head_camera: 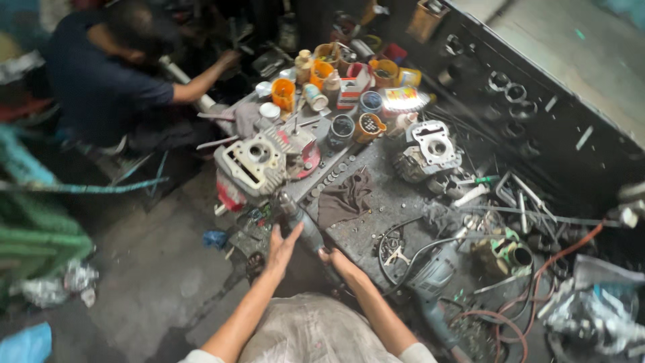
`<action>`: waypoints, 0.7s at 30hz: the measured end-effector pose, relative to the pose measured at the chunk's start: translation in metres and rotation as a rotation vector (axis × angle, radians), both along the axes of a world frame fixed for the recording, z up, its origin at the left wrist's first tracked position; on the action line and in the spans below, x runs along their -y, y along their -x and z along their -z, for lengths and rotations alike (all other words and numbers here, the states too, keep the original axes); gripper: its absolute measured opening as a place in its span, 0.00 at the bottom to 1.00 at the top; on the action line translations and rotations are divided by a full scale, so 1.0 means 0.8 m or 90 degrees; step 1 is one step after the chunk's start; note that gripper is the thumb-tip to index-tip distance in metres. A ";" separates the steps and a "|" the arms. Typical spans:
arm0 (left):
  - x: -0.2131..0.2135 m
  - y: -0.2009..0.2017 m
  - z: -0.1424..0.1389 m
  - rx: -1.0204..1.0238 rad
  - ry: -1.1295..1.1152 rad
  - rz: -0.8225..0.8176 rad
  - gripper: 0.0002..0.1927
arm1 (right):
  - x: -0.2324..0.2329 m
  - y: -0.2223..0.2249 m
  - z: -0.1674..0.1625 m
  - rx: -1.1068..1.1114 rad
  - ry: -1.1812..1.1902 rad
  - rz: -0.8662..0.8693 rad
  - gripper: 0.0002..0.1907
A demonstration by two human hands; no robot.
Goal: The person uses a power drill to remove and insert bolts on a small engine block clamped in a bench vise. They wipe the engine surface with a rag, handle small metal parts, and reposition the engine while continuing to work with the drill and hand tools.
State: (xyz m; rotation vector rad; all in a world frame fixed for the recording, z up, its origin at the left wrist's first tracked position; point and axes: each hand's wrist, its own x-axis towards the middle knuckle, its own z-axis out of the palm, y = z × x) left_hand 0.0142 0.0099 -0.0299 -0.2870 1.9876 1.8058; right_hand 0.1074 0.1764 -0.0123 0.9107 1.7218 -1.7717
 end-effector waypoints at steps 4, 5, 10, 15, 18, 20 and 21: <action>-0.013 0.010 -0.016 -0.012 -0.020 -0.040 0.58 | -0.006 0.009 -0.011 0.050 0.122 0.047 0.15; -0.015 0.012 -0.020 -0.022 -0.021 -0.045 0.58 | -0.009 0.011 -0.013 0.051 0.130 0.034 0.13; -0.021 0.017 -0.042 -0.045 0.036 -0.052 0.58 | -0.013 0.019 -0.016 0.092 0.168 0.000 0.14; -0.025 0.018 -0.068 -0.070 0.034 -0.087 0.54 | -0.011 0.025 -0.017 0.010 0.108 -0.054 0.12; -0.027 0.019 -0.071 -0.091 0.032 -0.112 0.49 | -0.015 0.025 -0.013 0.037 0.162 -0.051 0.11; -0.030 0.021 -0.065 -0.068 0.021 -0.110 0.45 | -0.019 0.023 -0.007 0.019 0.139 -0.043 0.12; -0.033 0.022 -0.060 -0.084 0.019 -0.115 0.45 | -0.022 0.024 -0.002 0.010 0.128 -0.037 0.14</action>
